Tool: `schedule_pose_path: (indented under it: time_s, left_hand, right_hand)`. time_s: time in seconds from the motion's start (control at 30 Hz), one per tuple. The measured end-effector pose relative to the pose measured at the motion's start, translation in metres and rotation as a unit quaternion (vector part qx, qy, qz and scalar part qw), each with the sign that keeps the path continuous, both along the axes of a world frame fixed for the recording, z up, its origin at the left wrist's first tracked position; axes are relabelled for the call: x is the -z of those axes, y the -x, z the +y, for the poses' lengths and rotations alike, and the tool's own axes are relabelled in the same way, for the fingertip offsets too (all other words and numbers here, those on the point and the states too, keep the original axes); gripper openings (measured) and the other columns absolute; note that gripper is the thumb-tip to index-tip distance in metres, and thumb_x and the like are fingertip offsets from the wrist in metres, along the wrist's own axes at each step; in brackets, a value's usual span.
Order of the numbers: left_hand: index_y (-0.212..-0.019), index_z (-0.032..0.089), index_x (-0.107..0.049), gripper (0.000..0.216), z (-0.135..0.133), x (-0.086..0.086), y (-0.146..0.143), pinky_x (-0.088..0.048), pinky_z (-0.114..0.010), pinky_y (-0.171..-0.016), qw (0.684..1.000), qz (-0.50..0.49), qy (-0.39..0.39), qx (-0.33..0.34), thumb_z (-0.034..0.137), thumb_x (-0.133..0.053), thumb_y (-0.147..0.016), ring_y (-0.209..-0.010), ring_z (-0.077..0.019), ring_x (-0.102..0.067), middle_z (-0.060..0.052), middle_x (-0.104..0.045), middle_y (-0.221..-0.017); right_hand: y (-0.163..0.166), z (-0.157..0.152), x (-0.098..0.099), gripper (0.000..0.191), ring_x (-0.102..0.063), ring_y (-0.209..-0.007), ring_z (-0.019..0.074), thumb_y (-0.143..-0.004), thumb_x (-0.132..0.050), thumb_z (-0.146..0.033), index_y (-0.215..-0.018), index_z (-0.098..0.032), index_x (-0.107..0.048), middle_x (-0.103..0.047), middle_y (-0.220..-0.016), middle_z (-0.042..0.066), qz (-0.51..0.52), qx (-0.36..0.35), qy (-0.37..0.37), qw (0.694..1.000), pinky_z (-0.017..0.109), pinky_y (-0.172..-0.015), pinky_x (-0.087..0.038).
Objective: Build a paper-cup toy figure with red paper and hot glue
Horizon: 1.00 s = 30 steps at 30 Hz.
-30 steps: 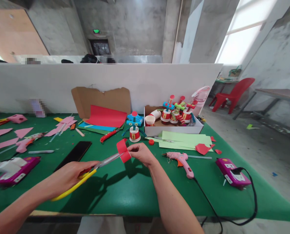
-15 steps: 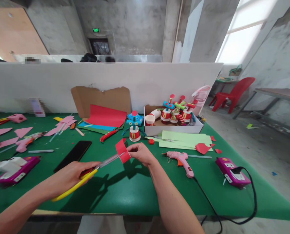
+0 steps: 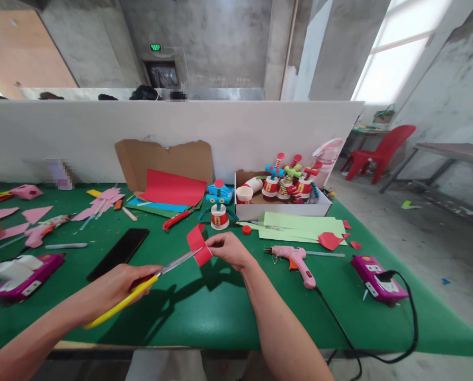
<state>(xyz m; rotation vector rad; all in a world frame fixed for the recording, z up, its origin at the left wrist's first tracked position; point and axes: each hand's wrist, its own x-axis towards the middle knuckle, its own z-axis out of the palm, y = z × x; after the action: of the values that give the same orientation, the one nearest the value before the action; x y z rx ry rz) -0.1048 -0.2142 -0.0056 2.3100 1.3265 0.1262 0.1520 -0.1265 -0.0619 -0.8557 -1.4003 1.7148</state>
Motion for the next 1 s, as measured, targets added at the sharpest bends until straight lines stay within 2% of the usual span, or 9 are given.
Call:
schedule_pose_path:
  time_s: [0.27,0.6,0.83,1.0]
  left_hand:
    - [-0.107,0.019,-0.064,0.035,-0.001,0.002,-0.001,-0.034,-0.022,-0.056,1.0,0.003,0.005,-0.012,0.032,-0.039,-0.088,-0.059,-0.0144,-0.049,-0.002,-0.06,-0.07]
    - [-0.106,0.018,-0.065,0.035,0.0,-0.003,-0.007,-0.033,-0.023,-0.056,0.999,0.024,0.029,-0.03,0.029,-0.039,-0.086,-0.059,-0.0148,-0.047,-0.001,-0.059,-0.071]
    - [-0.109,0.019,-0.065,0.035,-0.001,0.003,-0.008,-0.034,-0.022,-0.056,0.999,0.0,0.013,-0.044,0.03,-0.04,-0.087,-0.061,-0.0158,-0.052,-0.002,-0.063,-0.072]
    - [-0.11,0.023,-0.065,0.036,-0.003,0.0,-0.01,-0.033,-0.023,-0.057,0.998,0.027,0.007,-0.062,0.03,-0.038,-0.088,-0.062,-0.018,-0.057,-0.003,-0.064,-0.07]
  right_hand:
    - [0.0,0.0,0.001,0.021,-0.057,-0.061,0.0114,-0.053,-0.083,-0.031,-0.063,-0.016,-0.072,-0.068,-0.065,0.0,0.001,0.002,-0.002,1.0,0.026,-0.064,-0.044]
    - [0.001,0.0,0.001,0.022,-0.056,-0.06,0.0109,-0.052,-0.082,-0.032,-0.063,-0.015,-0.072,-0.067,-0.065,0.0,-0.007,-0.006,0.001,1.0,0.025,-0.063,-0.043]
    - [0.0,0.001,-0.001,0.018,-0.055,-0.06,0.0105,-0.053,-0.08,-0.028,-0.063,-0.015,-0.072,-0.067,-0.064,-0.001,-0.02,0.001,-0.004,1.0,0.024,-0.06,-0.042]
    - [0.0,0.0,-0.002,0.014,-0.056,-0.059,0.0104,-0.055,-0.078,-0.027,-0.064,-0.016,-0.073,-0.068,-0.064,-0.001,-0.03,0.008,-0.01,0.999,0.024,-0.062,-0.042]
